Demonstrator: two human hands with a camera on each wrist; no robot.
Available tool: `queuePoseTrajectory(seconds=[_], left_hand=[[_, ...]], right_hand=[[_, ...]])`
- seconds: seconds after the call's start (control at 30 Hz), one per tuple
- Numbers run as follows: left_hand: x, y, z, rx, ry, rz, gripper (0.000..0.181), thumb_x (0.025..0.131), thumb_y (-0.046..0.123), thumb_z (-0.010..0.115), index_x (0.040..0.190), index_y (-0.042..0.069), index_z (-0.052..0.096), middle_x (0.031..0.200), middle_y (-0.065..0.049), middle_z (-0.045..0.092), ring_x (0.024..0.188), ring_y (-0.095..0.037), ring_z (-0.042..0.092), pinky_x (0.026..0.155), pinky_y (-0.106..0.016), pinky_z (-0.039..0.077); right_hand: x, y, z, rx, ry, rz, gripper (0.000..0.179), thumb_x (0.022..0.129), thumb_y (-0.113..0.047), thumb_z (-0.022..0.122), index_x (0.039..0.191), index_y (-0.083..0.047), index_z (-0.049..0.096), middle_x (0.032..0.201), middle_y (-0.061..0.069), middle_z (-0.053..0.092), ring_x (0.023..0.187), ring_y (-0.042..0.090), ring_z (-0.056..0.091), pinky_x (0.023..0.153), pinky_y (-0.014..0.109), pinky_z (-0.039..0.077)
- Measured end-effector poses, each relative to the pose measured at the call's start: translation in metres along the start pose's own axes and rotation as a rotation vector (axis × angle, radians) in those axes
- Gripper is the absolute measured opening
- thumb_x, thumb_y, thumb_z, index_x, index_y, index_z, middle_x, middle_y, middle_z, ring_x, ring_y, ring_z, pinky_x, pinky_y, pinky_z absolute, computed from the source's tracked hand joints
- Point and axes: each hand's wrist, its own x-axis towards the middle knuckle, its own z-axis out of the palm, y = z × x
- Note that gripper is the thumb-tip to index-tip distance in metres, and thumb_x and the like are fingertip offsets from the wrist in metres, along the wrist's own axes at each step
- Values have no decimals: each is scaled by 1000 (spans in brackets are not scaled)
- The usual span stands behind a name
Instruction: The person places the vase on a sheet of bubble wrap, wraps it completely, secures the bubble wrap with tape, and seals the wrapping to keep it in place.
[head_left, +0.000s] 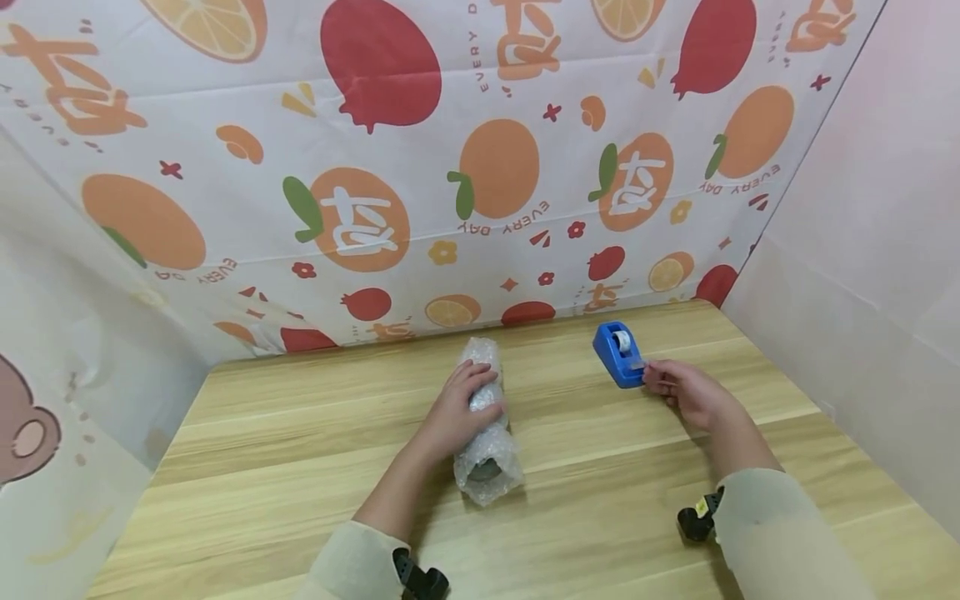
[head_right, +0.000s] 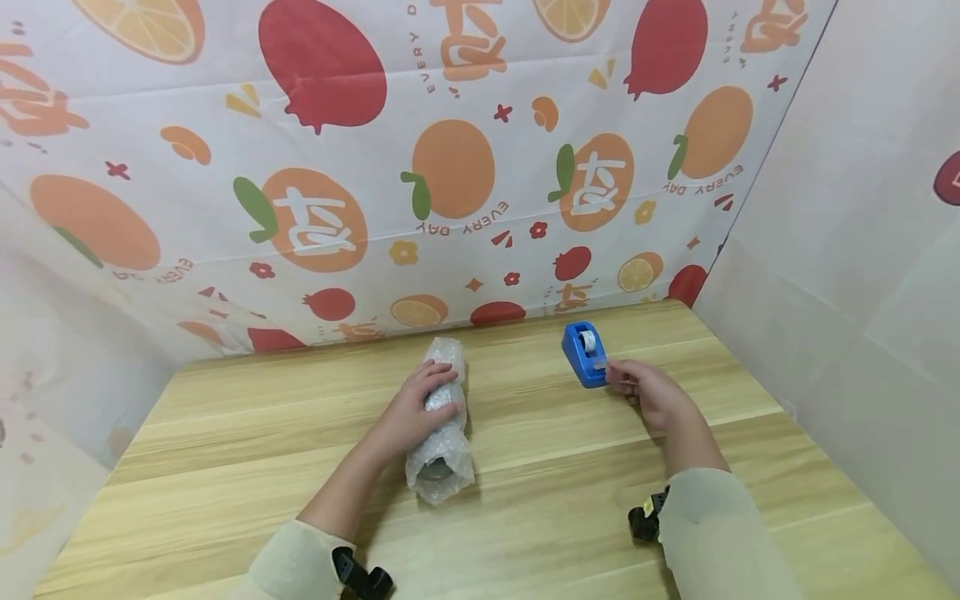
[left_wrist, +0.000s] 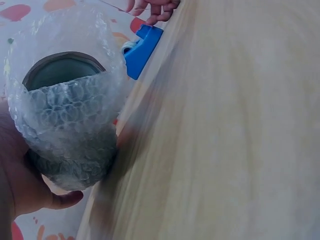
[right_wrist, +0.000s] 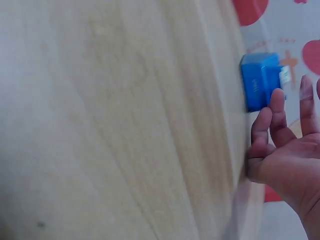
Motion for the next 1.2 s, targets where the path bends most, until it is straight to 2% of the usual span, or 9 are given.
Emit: queuePoseTrajectory(seconds=[0.1, 0.2, 0.37, 0.43, 0.5, 0.63, 0.7, 0.87, 1.2], left_hand=[[0, -2, -2, -31, -6, -6, 60, 81, 25, 79, 135, 10, 57, 151, -3, 44, 151, -27, 18, 120, -52, 16], [-1, -4, -4, -66, -15, -20, 67, 77, 23, 82, 137, 10, 54, 152, -7, 43, 150, -27, 18, 120, -50, 17], [-4, -5, -10, -139, -28, -51, 81, 75, 18, 83, 145, 14, 43, 150, -6, 42, 138, -29, 39, 110, -51, 36], [-4, -4, -10, -159, -27, -40, 86, 74, 17, 84, 148, 14, 39, 148, -5, 44, 131, -28, 45, 107, -49, 40], [-4, -3, -9, -173, -25, -25, 89, 74, 17, 84, 149, 13, 36, 148, -5, 45, 132, -27, 45, 109, -48, 38], [-5, -1, -8, -188, -32, -23, 92, 74, 16, 84, 151, 14, 33, 148, -8, 43, 131, -28, 46, 106, -50, 40], [-6, 0, -6, -182, -43, -31, 93, 74, 16, 83, 151, 15, 32, 150, -7, 40, 131, -27, 45, 105, -50, 41], [-6, 3, -1, -158, -72, -33, 95, 74, 20, 84, 153, 17, 30, 154, -6, 35, 136, -26, 40, 107, -50, 40], [-8, 5, -6, -133, -44, -44, 96, 73, 17, 85, 152, 17, 32, 154, -3, 35, 138, -24, 37, 110, -49, 36]], right_hand=[[-8, -11, 12, -44, 5, -55, 31, 101, -41, 52, 91, -17, 70, 89, -7, 60, 91, 17, 50, 78, 31, 36], [-13, -25, 38, -157, -40, -164, 36, 100, -39, 54, 93, -7, 69, 80, -2, 57, 79, 17, 48, 72, 30, 39], [-8, -50, 105, -277, -239, -310, 39, 101, -34, 55, 98, 3, 67, 68, 4, 49, 65, 19, 42, 70, 33, 41], [-5, -60, 131, -299, -322, -332, 36, 101, -32, 55, 97, 1, 67, 71, 4, 53, 64, 20, 41, 71, 34, 41], [-1, -70, 154, -319, -385, -343, 35, 100, -33, 56, 96, 1, 66, 76, 5, 58, 63, 20, 41, 72, 34, 42], [9, -81, 187, -351, -429, -300, 31, 98, -34, 58, 91, -4, 65, 79, 7, 59, 60, 18, 40, 64, 30, 38], [14, -81, 196, -359, -430, -266, 29, 97, -34, 59, 87, -6, 64, 75, 7, 56, 58, 16, 38, 59, 28, 35], [20, -78, 202, -391, -422, -209, 28, 95, -32, 62, 74, -12, 58, 66, 1, 49, 54, 14, 35, 50, 27, 27], [27, -82, 218, -506, -397, -205, 34, 91, -34, 65, 67, -13, 53, 59, -3, 42, 51, 12, 34, 48, 26, 28]])
